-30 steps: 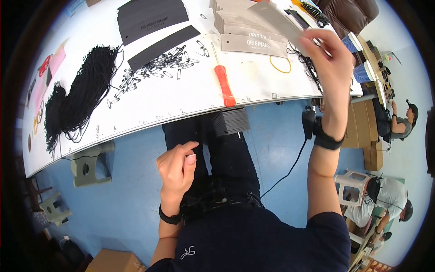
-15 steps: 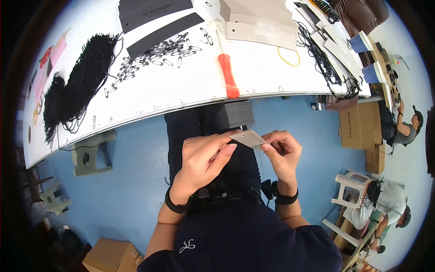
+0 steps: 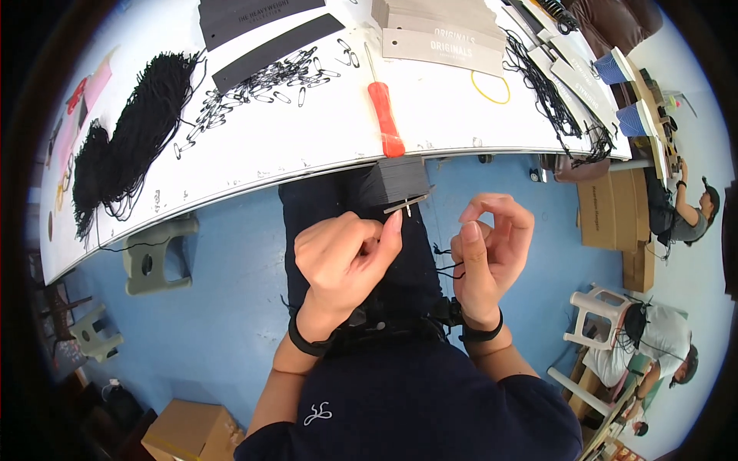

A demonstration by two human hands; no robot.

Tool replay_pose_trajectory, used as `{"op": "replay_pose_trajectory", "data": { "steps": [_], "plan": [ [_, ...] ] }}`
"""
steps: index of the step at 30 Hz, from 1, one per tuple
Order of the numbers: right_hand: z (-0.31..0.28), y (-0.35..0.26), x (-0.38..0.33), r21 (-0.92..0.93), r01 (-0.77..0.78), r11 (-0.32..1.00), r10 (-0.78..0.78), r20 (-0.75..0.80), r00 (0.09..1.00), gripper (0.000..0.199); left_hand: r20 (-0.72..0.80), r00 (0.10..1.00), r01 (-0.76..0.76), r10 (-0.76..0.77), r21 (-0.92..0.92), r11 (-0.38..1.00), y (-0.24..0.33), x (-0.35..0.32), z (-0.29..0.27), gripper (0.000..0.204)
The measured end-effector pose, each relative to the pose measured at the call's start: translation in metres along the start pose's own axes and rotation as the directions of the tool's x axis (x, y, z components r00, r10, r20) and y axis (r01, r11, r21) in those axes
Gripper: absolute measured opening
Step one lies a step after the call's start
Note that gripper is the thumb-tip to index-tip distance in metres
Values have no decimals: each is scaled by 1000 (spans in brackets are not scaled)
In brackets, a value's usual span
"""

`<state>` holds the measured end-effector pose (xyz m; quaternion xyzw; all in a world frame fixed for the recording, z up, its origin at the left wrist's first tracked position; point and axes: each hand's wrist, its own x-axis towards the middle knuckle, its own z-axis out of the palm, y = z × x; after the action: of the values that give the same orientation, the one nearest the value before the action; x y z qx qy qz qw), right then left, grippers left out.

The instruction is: The person is assembling clothing or product tags by threading black string loops through holes in cardboard tags and securing them.

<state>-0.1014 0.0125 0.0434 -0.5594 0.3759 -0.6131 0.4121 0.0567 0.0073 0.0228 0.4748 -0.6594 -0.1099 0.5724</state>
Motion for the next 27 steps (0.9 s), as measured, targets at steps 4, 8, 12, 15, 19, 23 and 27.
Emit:
{"op": "replay_pose_trajectory", "data": {
  "steps": [4,8,12,15,19,23,27],
  "plan": [
    [9,-7,7,102,-17,995,16,9,1000,26,193,978,141,-83,-310,940,0,-4,0,11],
    [12,-7,6,119,-44,992,42,21,999,28,399,917,143,-6,-316,938,8,-3,4,17],
    [6,-7,7,60,-20,998,16,54,998,23,356,934,106,36,-372,922,6,-5,0,15],
    [1,-10,6,-2,0,1000,0,78,997,18,353,935,85,22,-286,954,7,3,-11,11],
    [-6,-14,4,-195,-73,978,103,147,984,14,193,978,133,-81,-272,953,11,9,-13,11],
    [-16,-7,0,-313,-89,946,159,205,966,15,70,997,49,-37,-178,983,12,14,-12,12],
    [-22,-1,-4,-319,-239,917,314,210,926,15,25,1000,0,0,-22,1000,9,16,-12,13]
  ]
}}
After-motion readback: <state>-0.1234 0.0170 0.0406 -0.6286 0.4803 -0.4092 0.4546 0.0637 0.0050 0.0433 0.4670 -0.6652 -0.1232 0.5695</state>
